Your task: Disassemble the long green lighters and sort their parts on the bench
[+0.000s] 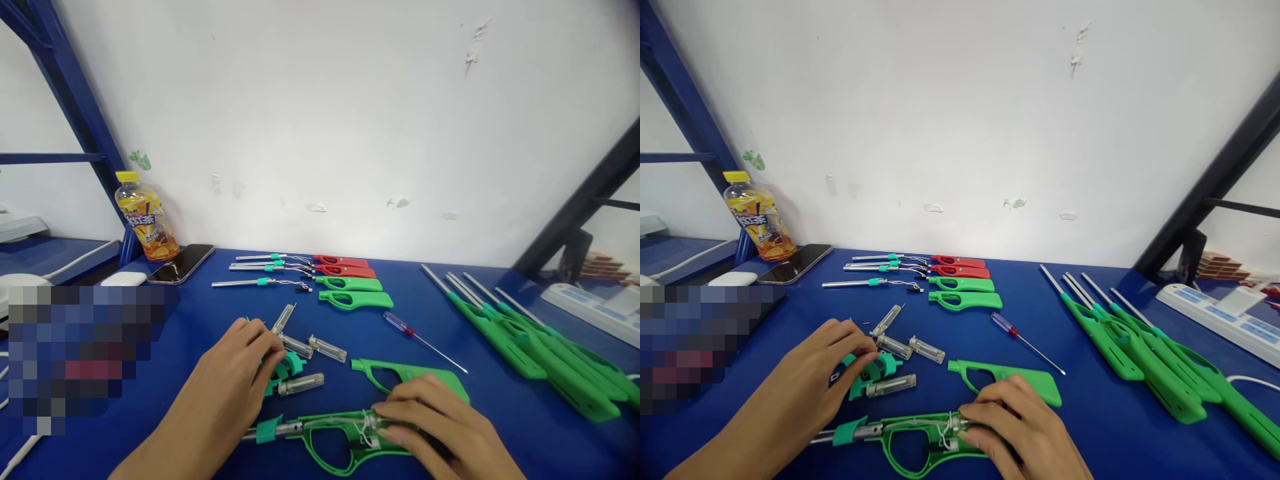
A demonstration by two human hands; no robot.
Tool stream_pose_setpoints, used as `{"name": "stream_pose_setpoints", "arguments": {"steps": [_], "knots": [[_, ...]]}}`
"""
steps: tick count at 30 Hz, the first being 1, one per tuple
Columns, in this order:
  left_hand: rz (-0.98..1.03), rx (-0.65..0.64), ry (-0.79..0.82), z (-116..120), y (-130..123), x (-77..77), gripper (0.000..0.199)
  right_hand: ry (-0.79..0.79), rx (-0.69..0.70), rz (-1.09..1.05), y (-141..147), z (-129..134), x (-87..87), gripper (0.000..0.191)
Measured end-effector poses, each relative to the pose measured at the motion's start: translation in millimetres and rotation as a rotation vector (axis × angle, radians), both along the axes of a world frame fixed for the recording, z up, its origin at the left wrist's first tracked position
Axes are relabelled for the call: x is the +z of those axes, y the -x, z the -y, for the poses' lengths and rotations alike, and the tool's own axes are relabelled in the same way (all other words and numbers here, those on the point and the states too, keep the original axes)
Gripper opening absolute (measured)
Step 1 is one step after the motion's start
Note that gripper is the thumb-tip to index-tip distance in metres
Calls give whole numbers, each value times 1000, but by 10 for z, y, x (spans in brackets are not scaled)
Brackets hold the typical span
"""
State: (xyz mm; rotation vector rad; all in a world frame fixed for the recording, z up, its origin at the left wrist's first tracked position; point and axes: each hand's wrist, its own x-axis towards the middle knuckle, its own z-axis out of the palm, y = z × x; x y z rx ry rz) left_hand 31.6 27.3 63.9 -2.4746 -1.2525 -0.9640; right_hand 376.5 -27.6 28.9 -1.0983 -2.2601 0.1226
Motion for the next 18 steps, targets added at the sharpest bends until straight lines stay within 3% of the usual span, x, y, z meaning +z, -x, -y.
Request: {"name": "stream_pose_setpoints", "arguments": {"steps": [5, 9, 14, 18], "knots": [[14, -56, -24, 215, -127, -26, 30, -140, 10, -104, 161, -5, 192, 27], [7, -201, -50, 427, -306, -113, 28, -235, 27, -134, 262, -7, 301, 28], [31, -299, -54, 442, -491, -289, 31, -272, 26, -100, 261, 41, 289, 26], [20, -311, -48, 441, -511, -329, 36, -252, 54, -119, 242, 81, 259, 24]]}}
